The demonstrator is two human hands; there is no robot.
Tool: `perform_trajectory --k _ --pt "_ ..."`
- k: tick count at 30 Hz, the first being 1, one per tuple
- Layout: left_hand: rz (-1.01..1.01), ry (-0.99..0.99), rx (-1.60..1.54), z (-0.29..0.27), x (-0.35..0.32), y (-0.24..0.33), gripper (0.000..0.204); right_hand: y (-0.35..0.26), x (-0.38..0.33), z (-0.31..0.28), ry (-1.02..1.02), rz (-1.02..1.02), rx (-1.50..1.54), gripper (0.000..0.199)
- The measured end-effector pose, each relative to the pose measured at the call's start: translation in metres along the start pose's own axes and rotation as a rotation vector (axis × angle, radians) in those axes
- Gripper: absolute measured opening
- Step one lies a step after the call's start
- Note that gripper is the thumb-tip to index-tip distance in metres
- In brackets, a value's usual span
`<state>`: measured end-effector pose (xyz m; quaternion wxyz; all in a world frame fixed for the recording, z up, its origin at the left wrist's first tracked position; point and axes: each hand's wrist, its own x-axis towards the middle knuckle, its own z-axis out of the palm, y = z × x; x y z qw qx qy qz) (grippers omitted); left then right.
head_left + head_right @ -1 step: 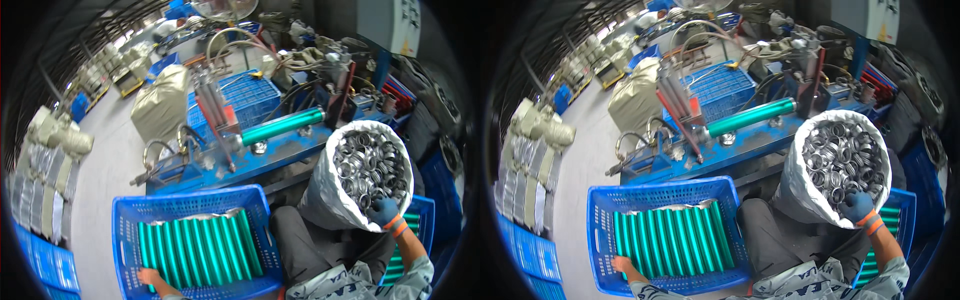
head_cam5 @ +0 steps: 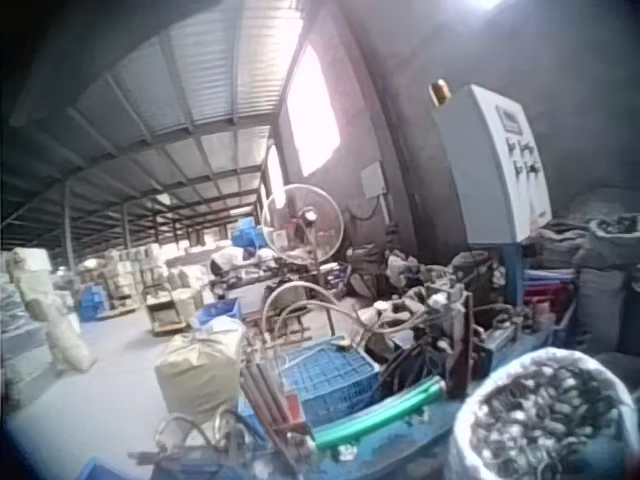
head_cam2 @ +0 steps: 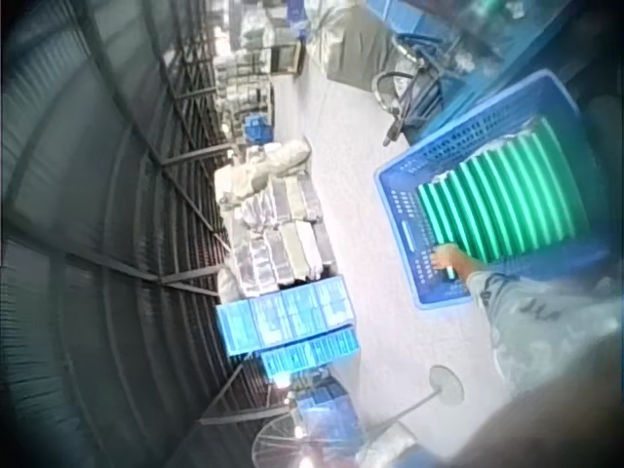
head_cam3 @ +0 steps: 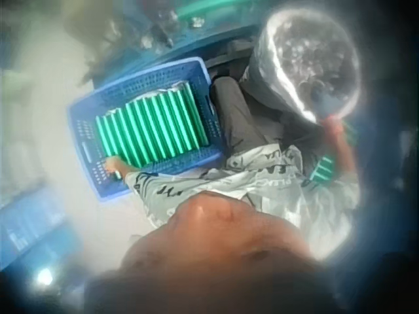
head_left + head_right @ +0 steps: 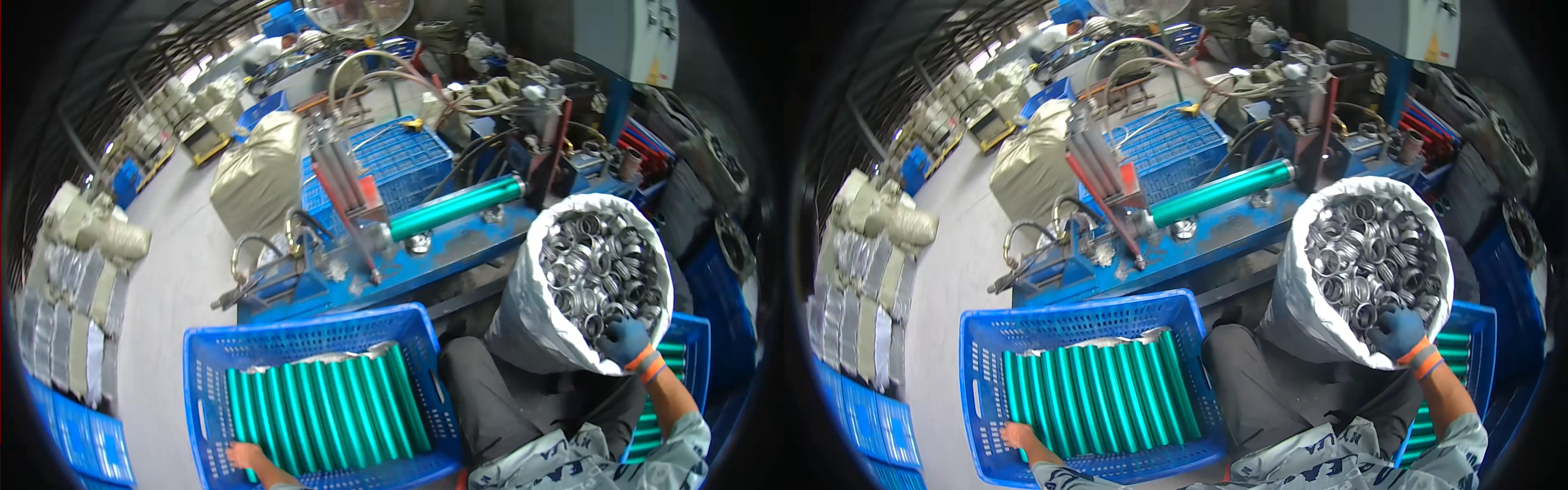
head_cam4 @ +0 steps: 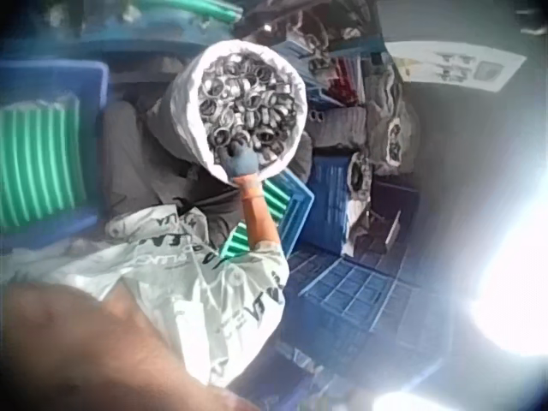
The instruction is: Assembling metal rings onto the ends of green industrial tubes.
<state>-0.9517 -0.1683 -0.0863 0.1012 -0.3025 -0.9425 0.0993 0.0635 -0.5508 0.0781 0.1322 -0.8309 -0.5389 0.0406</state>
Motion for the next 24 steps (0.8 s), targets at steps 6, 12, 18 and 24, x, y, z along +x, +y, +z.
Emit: perform_trajectory --k 6,12,18,24 --pt "0.145 -0.082 -0.192 0.010 -0.084 0.043 0.062 0.019 -0.015 -0.030 -0.122 -0.206 0.072 0.019" --pt "0.428 -0.107 -1.000 0.013 -0.178 0.098 0.096 0.043 -0.019 -0.040 -0.244 -0.280 0.145 0.022" --pt "0.863 -0.352 -1.545 -0.110 -0.362 0.223 0.068 0.056 -0.015 -0.040 -0.053 0.242 0.687 0.047" --pt "1.372 -0.272 -1.123 -0.343 -0.568 0.206 0.066 0.015 0.009 -0.012 -0.240 0.087 2.163 0.104"
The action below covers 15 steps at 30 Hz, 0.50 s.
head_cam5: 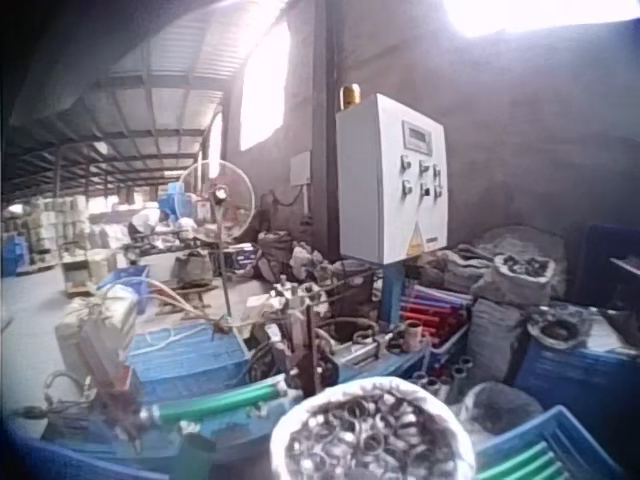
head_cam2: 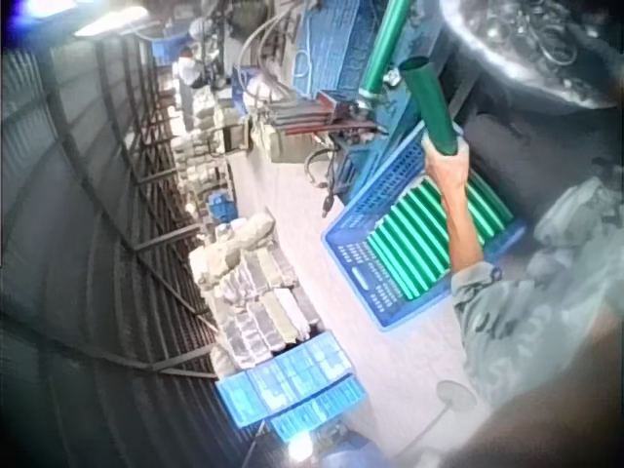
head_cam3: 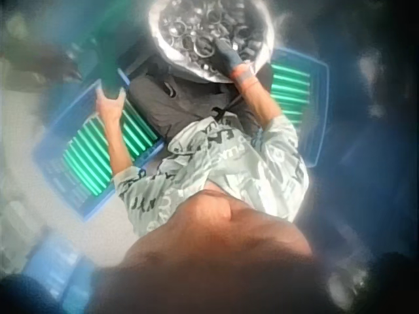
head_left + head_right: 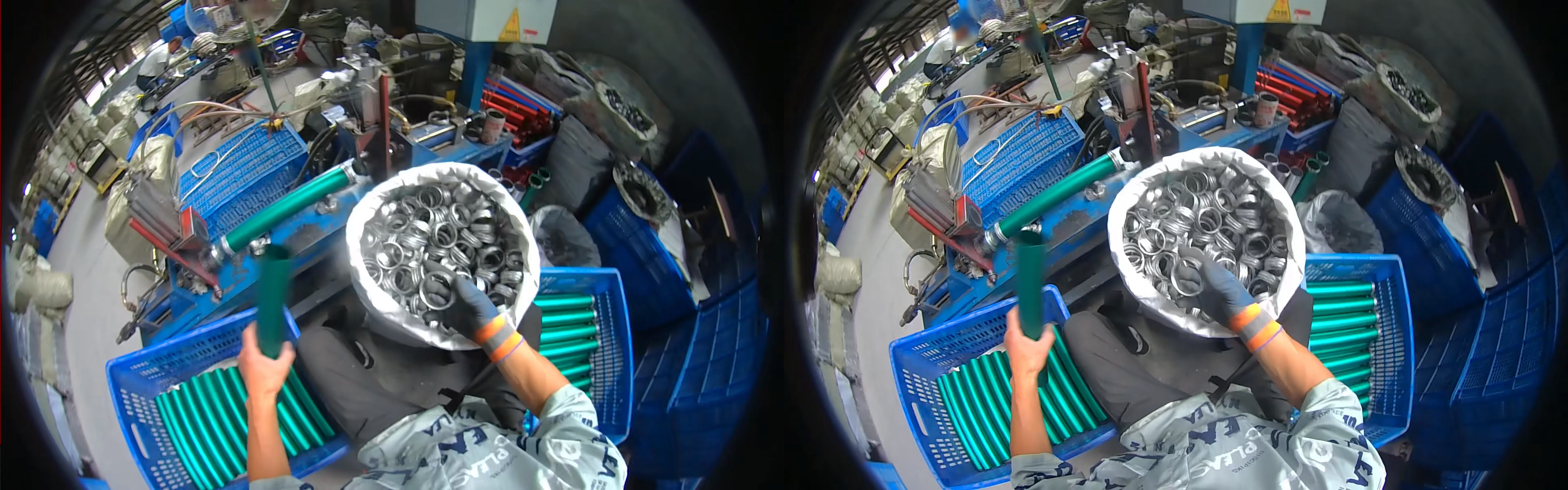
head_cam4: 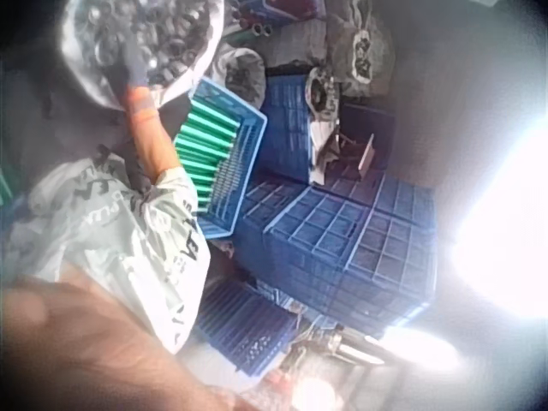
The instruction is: Assembling metal rings onto the ends of green industrial tubes.
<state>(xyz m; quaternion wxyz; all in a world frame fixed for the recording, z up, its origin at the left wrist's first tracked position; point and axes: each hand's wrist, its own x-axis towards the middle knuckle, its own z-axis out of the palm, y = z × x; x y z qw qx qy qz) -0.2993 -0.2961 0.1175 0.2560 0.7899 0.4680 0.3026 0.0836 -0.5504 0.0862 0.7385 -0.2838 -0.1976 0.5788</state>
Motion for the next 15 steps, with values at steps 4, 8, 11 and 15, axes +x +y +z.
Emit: perform_trajectory --k 4,8,11,15 --pt "0.381 -0.217 0.149 0.015 -0.017 0.101 0.064 -0.005 -0.009 -0.006 -0.044 -0.078 -0.017 0.094" --pt "0.390 -0.362 0.239 0.015 -0.036 0.142 0.065 -0.025 -0.016 0.008 0.036 -0.151 -0.147 0.095" --pt "0.405 -0.357 0.236 0.012 -0.044 0.149 0.066 -0.027 -0.011 0.000 0.150 -0.241 -0.211 0.079" --pt "0.395 -0.377 0.255 0.010 -0.047 0.151 0.066 -0.028 -0.008 -0.003 0.317 -0.316 -0.258 0.024"
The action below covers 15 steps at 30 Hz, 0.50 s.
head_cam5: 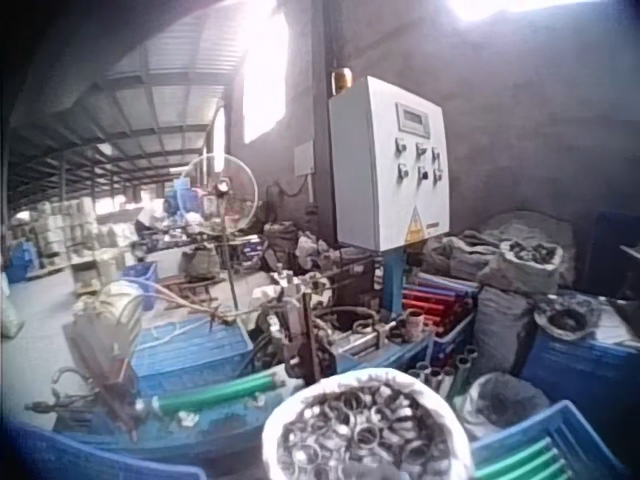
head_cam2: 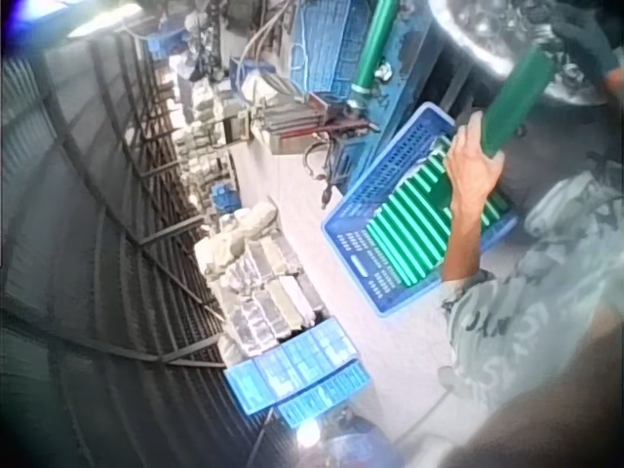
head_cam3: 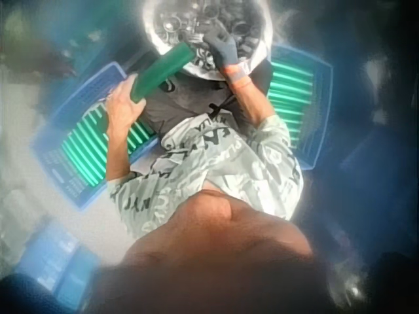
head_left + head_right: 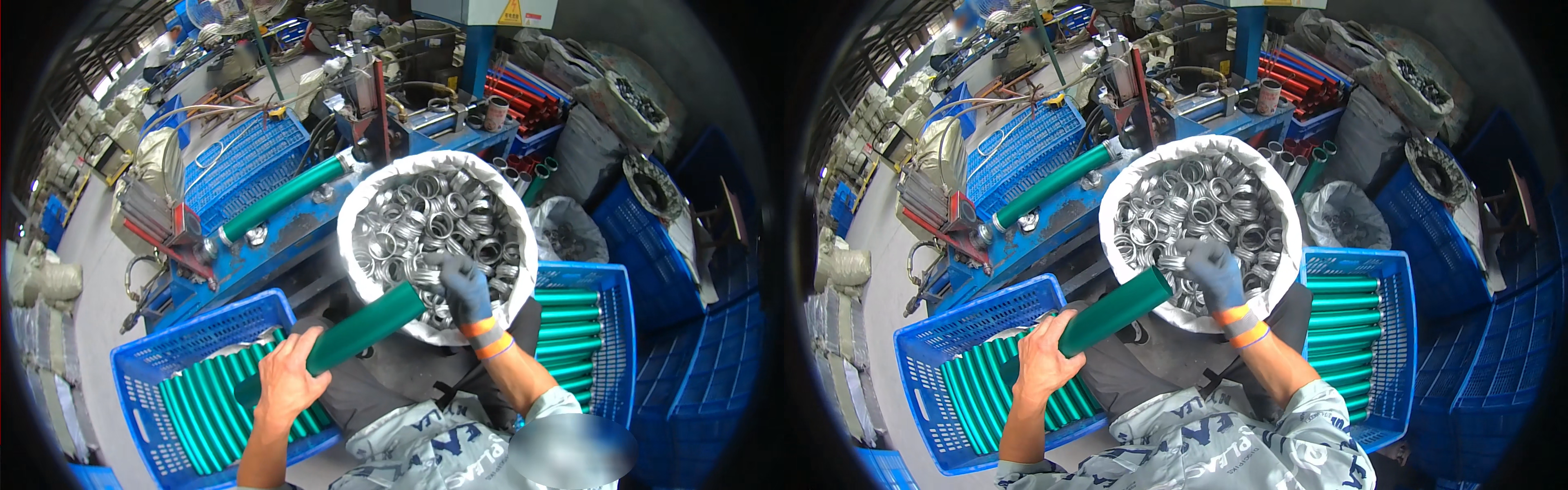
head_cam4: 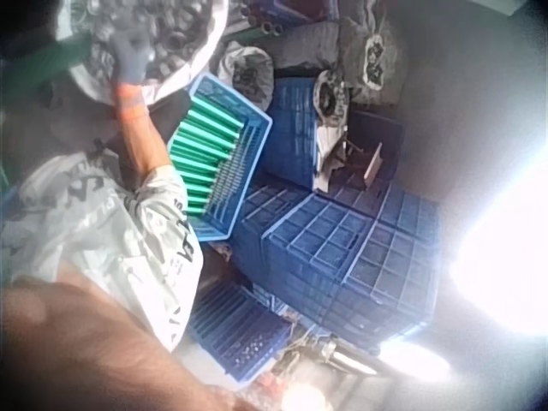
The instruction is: Assembling metal rings onto the ends of green industrial tubes.
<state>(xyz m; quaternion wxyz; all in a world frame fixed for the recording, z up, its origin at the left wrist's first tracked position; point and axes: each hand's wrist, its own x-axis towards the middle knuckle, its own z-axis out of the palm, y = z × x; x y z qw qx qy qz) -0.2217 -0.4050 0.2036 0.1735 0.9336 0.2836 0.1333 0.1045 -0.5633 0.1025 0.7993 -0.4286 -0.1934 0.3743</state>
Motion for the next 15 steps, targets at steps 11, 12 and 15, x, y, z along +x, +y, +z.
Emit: perform_trajectory --k 11,12,15 --pt "0.005 -0.069 -0.037 0.015 -0.001 -0.014 0.071 -0.020 -0.023 0.035 -0.442 -0.203 -0.724 0.093" --pt "0.003 -0.068 -0.040 0.016 -0.001 -0.014 0.071 -0.017 -0.022 0.032 -0.446 -0.278 -0.769 0.094" --pt "-0.004 -0.079 -0.062 0.018 0.001 -0.017 0.072 -0.015 -0.021 0.030 -0.466 -0.298 -0.891 0.094"
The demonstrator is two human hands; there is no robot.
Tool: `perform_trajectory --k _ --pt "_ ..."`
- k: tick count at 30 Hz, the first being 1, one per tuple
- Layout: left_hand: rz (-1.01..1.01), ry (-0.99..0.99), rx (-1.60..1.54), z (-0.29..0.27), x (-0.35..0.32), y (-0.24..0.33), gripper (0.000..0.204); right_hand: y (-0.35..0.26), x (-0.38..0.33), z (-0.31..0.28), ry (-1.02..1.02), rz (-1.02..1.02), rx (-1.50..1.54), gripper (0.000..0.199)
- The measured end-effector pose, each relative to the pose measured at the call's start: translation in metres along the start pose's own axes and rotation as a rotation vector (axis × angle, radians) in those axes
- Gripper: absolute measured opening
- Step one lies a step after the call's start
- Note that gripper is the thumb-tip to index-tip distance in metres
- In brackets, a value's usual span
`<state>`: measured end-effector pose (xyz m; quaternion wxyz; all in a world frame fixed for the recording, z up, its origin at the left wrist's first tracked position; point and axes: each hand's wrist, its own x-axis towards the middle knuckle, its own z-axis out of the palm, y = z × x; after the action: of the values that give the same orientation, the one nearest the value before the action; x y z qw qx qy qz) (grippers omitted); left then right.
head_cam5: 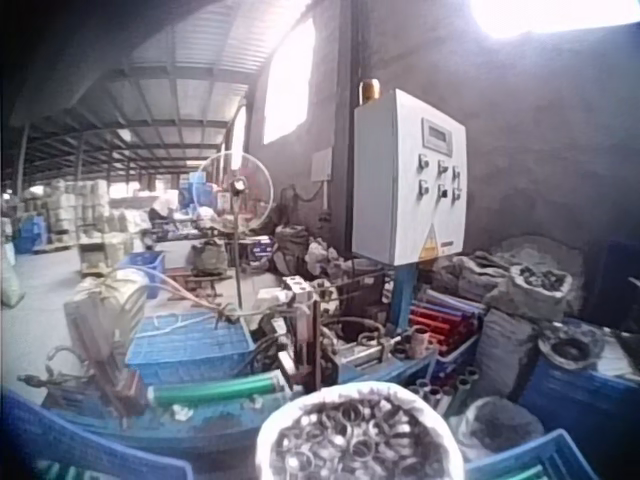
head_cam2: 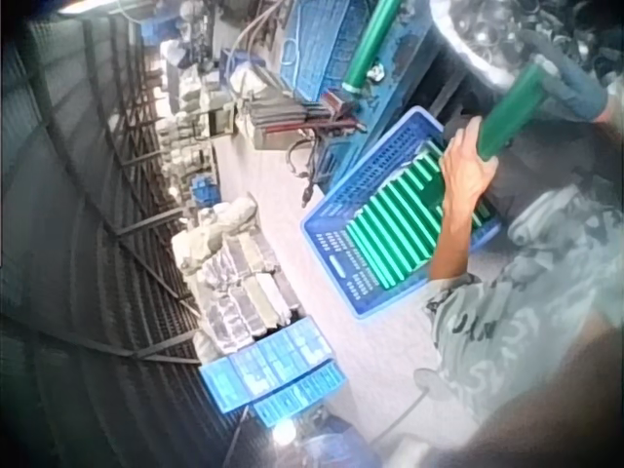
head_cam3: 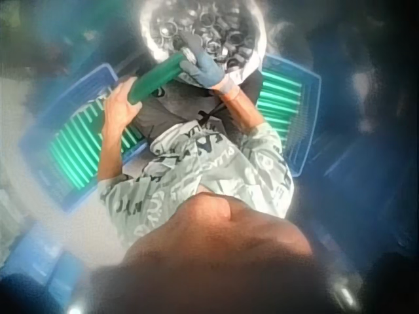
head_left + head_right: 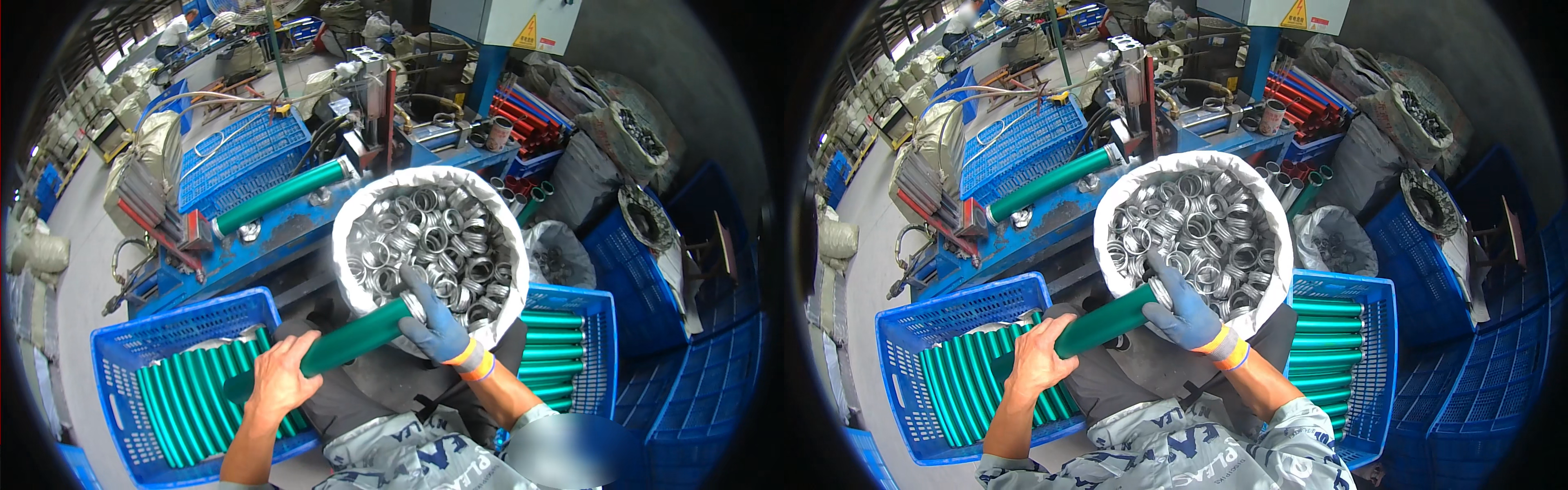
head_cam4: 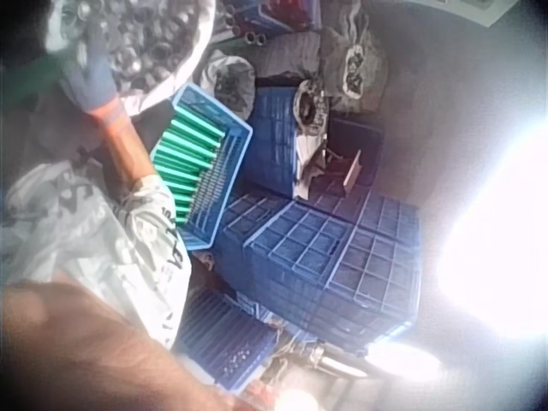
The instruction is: Assembling metal rings onto the ends of green industrial tubes.
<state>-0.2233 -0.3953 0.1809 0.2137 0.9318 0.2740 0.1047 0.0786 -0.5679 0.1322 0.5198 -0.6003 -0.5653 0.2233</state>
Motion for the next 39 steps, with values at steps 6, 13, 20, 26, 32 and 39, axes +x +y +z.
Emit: perform_trajectory --k 6,13,20,26,32,39 --pt "-0.069 0.026 0.035 0.010 -0.014 -0.014 0.071 -0.002 0.025 0.009 -0.115 0.108 0.205 0.089" --pt "-0.232 0.137 -0.410 0.018 -0.041 -0.035 0.073 0.061 0.111 -0.001 -0.047 -0.283 -0.925 0.086" --pt "-0.171 0.251 -0.687 0.024 -0.039 -0.031 0.064 0.130 0.123 0.017 -0.123 -0.276 -1.232 0.064" --pt "-0.154 0.521 -1.269 0.014 -0.019 -0.007 0.064 0.010 0.080 0.014 -0.058 -0.008 -0.179 0.122" --pt "0.043 0.513 -1.548 0.018 0.023 0.036 0.072 -0.037 -0.060 0.089 -0.175 0.301 0.292 0.105" --pt "0.254 0.552 -1.649 -0.021 0.045 0.018 0.077 0.001 -0.120 0.102 -0.121 0.265 0.248 0.092"
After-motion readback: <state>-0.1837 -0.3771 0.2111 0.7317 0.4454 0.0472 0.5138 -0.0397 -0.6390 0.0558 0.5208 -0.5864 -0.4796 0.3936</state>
